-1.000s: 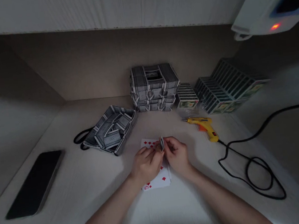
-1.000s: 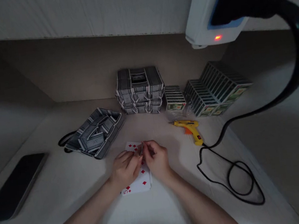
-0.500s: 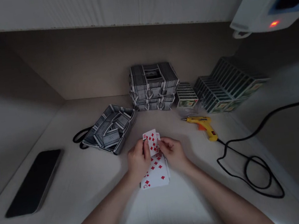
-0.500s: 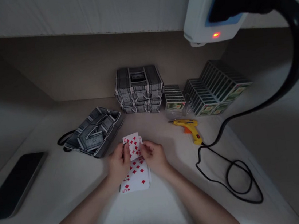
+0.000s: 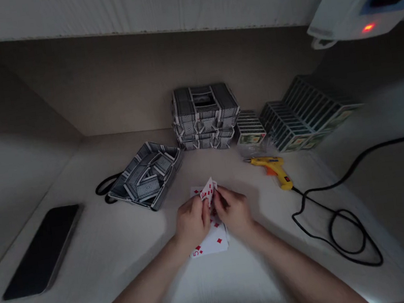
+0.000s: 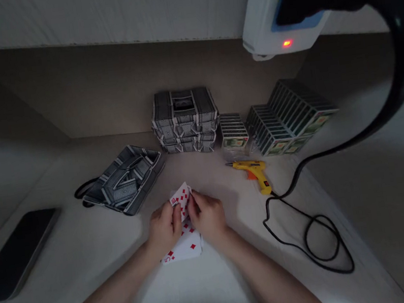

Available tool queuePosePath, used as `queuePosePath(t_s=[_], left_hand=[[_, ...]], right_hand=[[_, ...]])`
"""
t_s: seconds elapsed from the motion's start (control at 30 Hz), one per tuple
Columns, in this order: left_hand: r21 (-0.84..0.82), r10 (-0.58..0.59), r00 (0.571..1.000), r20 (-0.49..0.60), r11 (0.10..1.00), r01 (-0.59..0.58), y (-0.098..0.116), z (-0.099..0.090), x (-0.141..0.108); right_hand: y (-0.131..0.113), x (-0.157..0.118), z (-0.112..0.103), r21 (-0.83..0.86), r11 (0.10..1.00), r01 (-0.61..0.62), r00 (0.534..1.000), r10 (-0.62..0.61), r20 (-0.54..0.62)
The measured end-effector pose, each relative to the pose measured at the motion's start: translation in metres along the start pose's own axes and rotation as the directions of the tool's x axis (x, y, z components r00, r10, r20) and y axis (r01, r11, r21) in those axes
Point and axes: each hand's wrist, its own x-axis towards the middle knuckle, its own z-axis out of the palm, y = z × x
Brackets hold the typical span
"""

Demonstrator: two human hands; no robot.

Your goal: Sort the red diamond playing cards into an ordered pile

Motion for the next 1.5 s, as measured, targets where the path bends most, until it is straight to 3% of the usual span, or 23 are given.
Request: queuePosePath(t_s=[0.13, 0.27, 0.4, 0.5, 0.7, 0.87, 1.0, 1.13, 1.27, 1.5], left_hand=[[0.021, -0.122, 0.992, -0.036, 0.992, 0.123, -0.006, 0.0, 0.002], [0.008, -0.15, 0.988, -0.042, 0.989, 0.15, -0.009, -0.001, 0.003], [-0.023, -0.158, 0.987, -0.029, 0.987, 0.158, -0.008, -0.001, 0.003], [-0.061, -0.14, 0.99, -0.011, 0.988, 0.139, -0.004, 0.0, 0.002], [-0.093, -0.047, 0.999, 0.015, 0.995, 0.048, 0.002, 0.004, -0.001], [-0.069, -0.13, 0.991, 0.04, 0.989, 0.132, -0.001, 0.005, 0.0], [-0.049, -0.205, 0.978, 0.03, 0.977, 0.206, -0.004, 0.002, 0.003], [-0.037, -0.189, 0.981, 0.035, 0.981, 0.19, -0.006, -0.001, 0.005], [-0.047, -0.154, 0.988, 0.035, 0.987, 0.155, -0.006, 0.0, 0.003], [-0.068, -0.141, 0.989, 0.04, 0.987, 0.143, -0.002, 0.006, 0.001]], right_hand=[[-0.001, 0.007, -0.003, 0.273, 0.955, -0.111, 0.993, 0.097, 0.066], [0.003, 0.011, -0.004, 0.343, 0.925, -0.161, 0.985, 0.131, 0.111], [0.007, 0.011, -0.003, 0.253, 0.963, -0.091, 0.994, 0.073, 0.077], [0.008, 0.009, -0.003, 0.096, 0.995, 0.0, 0.999, -0.004, 0.046], [0.005, 0.006, -0.005, -0.202, 0.977, 0.064, 0.997, -0.072, -0.034], [0.009, 0.007, -0.003, -0.085, 0.996, 0.022, 0.996, -0.029, -0.081], [0.013, 0.011, -0.001, 0.119, 0.991, -0.055, 0.998, 0.059, -0.029], [0.015, 0.016, -0.004, 0.209, 0.977, -0.051, 0.998, 0.041, 0.05], [0.017, 0.016, -0.004, 0.156, 0.988, -0.012, 0.998, 0.002, 0.064], [0.009, 0.009, 0.0, -0.107, 0.994, 0.01, 1.0, -0.013, -0.022]])
